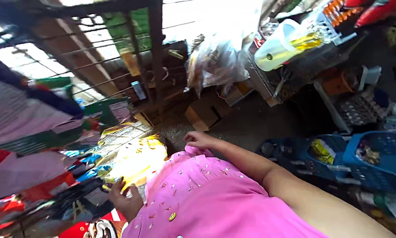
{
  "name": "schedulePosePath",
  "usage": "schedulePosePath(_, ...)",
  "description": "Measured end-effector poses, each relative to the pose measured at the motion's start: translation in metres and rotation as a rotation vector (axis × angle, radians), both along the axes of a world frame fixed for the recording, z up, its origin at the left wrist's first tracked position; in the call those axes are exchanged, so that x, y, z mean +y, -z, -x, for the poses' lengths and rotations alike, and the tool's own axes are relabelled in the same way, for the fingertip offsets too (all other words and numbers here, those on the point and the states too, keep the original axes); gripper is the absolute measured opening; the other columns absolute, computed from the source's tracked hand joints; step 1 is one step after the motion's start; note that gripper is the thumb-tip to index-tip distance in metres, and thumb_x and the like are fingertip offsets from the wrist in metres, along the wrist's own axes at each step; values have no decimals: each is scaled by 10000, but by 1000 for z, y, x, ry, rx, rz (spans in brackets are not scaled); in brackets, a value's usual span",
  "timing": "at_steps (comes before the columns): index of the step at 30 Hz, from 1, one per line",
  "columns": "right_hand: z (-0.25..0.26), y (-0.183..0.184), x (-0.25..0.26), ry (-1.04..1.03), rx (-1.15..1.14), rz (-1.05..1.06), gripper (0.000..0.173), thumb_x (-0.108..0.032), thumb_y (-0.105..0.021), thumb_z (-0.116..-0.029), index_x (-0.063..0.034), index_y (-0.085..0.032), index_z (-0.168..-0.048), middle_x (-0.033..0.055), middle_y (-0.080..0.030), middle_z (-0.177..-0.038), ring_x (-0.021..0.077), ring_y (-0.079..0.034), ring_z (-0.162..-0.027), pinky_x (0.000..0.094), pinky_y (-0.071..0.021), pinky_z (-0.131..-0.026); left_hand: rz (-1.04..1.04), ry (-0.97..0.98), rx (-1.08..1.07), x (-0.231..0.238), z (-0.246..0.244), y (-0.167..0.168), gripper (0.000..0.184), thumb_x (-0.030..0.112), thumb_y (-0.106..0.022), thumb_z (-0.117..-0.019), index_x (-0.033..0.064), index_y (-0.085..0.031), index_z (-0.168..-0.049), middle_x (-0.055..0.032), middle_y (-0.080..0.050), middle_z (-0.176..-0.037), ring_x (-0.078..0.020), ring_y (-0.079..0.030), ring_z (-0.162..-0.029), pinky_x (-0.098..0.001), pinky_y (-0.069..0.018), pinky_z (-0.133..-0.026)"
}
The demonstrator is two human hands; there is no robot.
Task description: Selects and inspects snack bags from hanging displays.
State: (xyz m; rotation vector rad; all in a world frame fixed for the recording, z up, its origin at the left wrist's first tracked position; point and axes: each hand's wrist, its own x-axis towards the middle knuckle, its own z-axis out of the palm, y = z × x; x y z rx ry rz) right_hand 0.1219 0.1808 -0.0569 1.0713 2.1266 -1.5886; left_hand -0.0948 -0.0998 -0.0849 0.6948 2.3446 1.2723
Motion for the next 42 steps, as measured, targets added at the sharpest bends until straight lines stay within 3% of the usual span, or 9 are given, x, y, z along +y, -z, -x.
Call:
schedulePosePath(6, -181, -36, 57, 280, -325, -123, 265, -172, -632, -1018, 24, -681, -1188, 244, -691, -1138, 369, -677, -1049, 568, -517, -959, -133, 569, -150, 72, -41, 8, 404, 120, -516, -941, -105, -593, -1266, -242, -668, -1221, -193, -693, -1018, -319, -576, -874)
schedulePosePath(9, -247, -110, 88, 306, -169, -48, 210, -142, -604, -1033, 44, -665, -1111, 174, -700, -1002, 250, -693, -885, 452, -570, -866, -132, 654, -119, 107, -56, 2, 362, 134, -511, -967, -75, -634, -1236, -202, -693, -1192, -173, -695, -1021, -322, -571, -898)
schedulePosePath(13, -290, -175, 148, 538, 101, -628, 210, -176, -607, -1012, 8, -688, -1073, 131, -727, -994, 209, -715, -872, 430, -601, -833, -114, 627, -106, 154, -109, -7, 341, 106, -521, -973, -89, -631, -1230, -215, -692, -1182, -183, -694, -1024, -334, -568, -913)
schedulePosePath(16, -300, -167, 213, 504, 22, -1160, 261, -194, -595, -1023, 3, -722, -1140, 199, -703, -1192, 343, -668, -1134, 517, -523, -1000, -114, 788, -123, 200, -157, -19, 341, 136, -535, -984, -73, -651, -1227, -217, -675, -1218, -217, -681, -1072, -371, -566, -931)
schedulePosePath(21, -290, -133, 287, 174, 87, -1134, 289, -149, -684, -966, -33, -713, -1229, 214, -596, -1410, 398, -540, -1338, 559, -427, -1121, -213, 1103, -87, 286, -234, -54, 309, 155, -596, -983, 25, -693, -1245, -187, -630, -1309, -216, -636, -1174, -361, -556, -971)
schedulePosePath(26, -284, -133, 307, 40, 38, -1096, 202, -42, -651, -957, -11, -711, -1148, 211, -698, -1210, 425, -637, -1188, 626, -494, -968, -257, 1273, -24, 351, -297, -94, 427, 221, -642, -993, 53, -612, -1385, -170, -525, -1485, -250, -514, -1376, -436, -457, -1128)
schedulePosePath(32, -304, -132, 326, -148, 240, -1090, 236, 10, -640, -957, -18, -728, -1174, 214, -695, -1150, 425, -669, -1070, 577, -547, -908, -217, 1256, 81, 384, -332, -111, 527, 199, -649, -990, 8, -517, -1463, -186, -487, -1516, -278, -502, -1382, -427, -443, -1134)
schedulePosePath(38, -329, -117, 330, -151, 476, -1188, 196, -21, -590, -1010, -8, -730, -1147, 184, -706, -1169, 350, -683, -1104, 448, -550, -983, -234, 1202, 80, 388, -337, -113, 463, 178, -645, -987, 0, -570, -1408, -198, -544, -1439, -273, -529, -1344, -418, -458, -1116)
schedulePosePath(42, -342, -128, 319, -77, 501, -1179, 234, -43, -578, -1027, -4, -713, -1215, 202, -688, -1235, 366, -654, -1189, 478, -520, -1048, -331, 1127, 91, 387, -339, -110, 367, 129, -654, -970, 5, -646, -1316, -198, -594, -1373, -278, -566, -1295, -427, -484, -1083)
